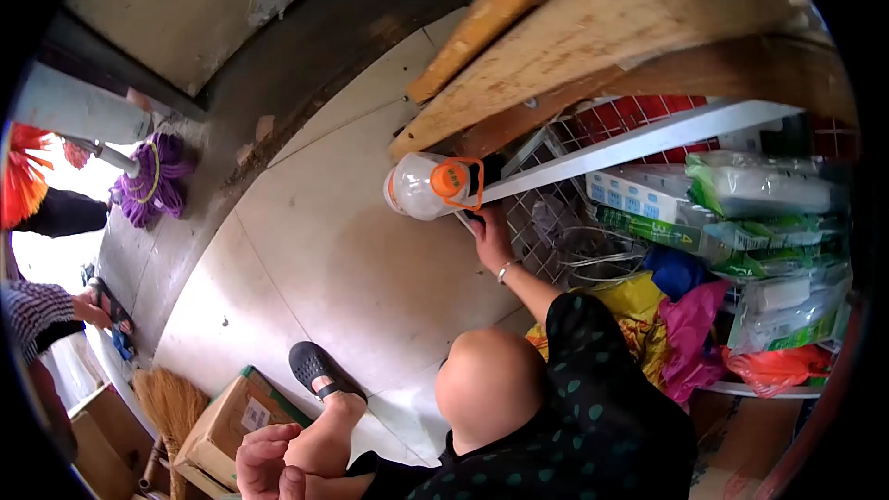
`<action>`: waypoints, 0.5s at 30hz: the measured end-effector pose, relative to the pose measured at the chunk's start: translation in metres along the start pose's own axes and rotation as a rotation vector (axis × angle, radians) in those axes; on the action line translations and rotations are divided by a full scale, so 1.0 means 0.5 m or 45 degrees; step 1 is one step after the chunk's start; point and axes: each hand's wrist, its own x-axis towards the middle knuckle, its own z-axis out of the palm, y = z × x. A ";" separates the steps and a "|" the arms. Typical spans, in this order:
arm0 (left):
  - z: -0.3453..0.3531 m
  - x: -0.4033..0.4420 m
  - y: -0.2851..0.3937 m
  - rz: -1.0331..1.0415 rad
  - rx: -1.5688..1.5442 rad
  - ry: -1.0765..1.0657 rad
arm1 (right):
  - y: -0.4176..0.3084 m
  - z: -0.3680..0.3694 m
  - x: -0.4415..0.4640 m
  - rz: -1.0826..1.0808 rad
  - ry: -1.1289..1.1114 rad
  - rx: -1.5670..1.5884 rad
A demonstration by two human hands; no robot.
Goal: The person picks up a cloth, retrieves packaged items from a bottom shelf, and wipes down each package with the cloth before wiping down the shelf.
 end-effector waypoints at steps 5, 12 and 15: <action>0.007 0.000 -0.009 0.032 0.083 -0.018 | 0.191 -0.111 0.119 0.124 -0.394 -0.854; -0.002 -0.002 -0.016 -0.014 0.222 0.070 | 0.278 -0.191 0.204 0.575 -0.237 -0.918; -0.010 0.003 -0.022 -0.001 0.239 0.093 | 0.146 -0.205 0.240 0.315 -0.573 -1.377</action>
